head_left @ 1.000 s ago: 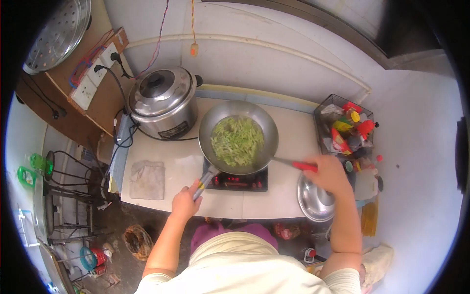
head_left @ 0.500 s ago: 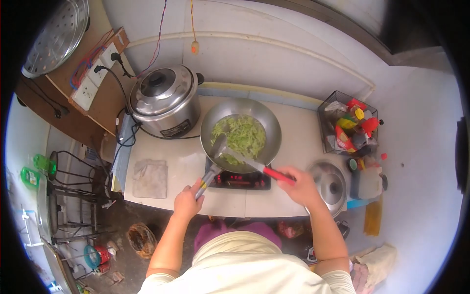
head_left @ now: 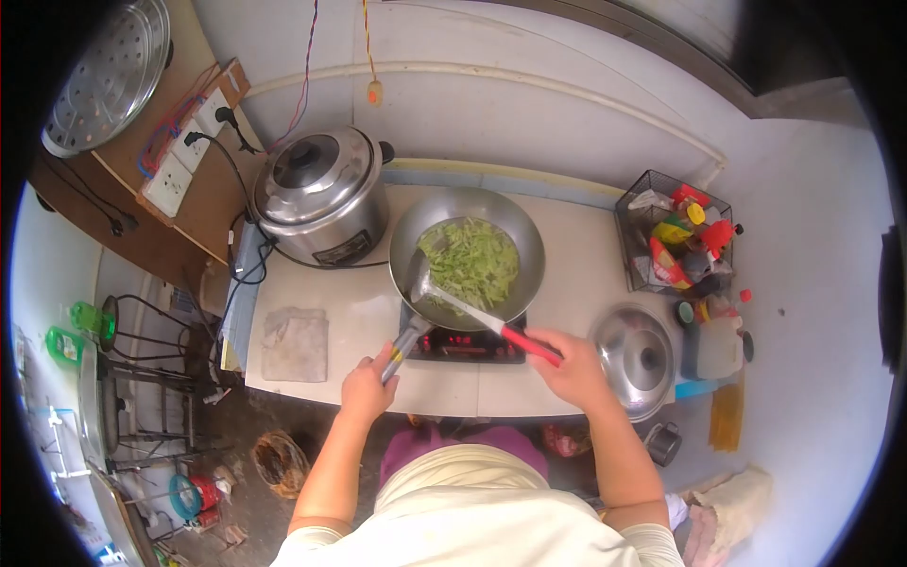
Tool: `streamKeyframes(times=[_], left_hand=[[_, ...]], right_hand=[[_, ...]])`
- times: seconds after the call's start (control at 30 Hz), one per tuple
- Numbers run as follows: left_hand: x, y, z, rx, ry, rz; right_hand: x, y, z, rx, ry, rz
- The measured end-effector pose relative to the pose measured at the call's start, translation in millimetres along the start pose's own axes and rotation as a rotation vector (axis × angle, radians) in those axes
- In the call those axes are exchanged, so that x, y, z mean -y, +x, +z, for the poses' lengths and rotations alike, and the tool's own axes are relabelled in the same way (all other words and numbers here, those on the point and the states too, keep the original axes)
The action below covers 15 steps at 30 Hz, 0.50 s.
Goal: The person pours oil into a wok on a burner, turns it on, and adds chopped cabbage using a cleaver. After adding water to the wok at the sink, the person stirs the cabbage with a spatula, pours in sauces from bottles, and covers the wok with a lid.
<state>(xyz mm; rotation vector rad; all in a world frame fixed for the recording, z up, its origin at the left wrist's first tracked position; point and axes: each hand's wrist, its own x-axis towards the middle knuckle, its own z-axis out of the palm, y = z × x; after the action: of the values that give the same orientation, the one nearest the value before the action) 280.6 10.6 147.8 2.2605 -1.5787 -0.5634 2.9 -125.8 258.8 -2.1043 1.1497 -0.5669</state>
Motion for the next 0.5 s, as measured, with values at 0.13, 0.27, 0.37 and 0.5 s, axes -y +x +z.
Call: streamKeyframes(times=[0.13, 0.27, 0.37, 0.5], left_hand=[[0.0, 0.8, -1.5, 0.012, 0.001, 0.002], [-1.1, 0.6, -1.7, 0.016, -0.001, -0.015], [2.0, 1.9, -0.6, 0.014, 0.008, -0.001], [6.2, 2.5, -0.4, 0.006, 0.007, 0.023]], right_hand=[[1.3, -1.8, -5.1, 0.033, -0.113, -0.04], [-4.5, -5.8, -10.4, 0.038, -0.266, -0.07], [-3.4, -11.9, -7.3, 0.014, -0.299, -0.033], [-10.5, -14.5, 2.2, -0.072, -0.177, -0.003]])
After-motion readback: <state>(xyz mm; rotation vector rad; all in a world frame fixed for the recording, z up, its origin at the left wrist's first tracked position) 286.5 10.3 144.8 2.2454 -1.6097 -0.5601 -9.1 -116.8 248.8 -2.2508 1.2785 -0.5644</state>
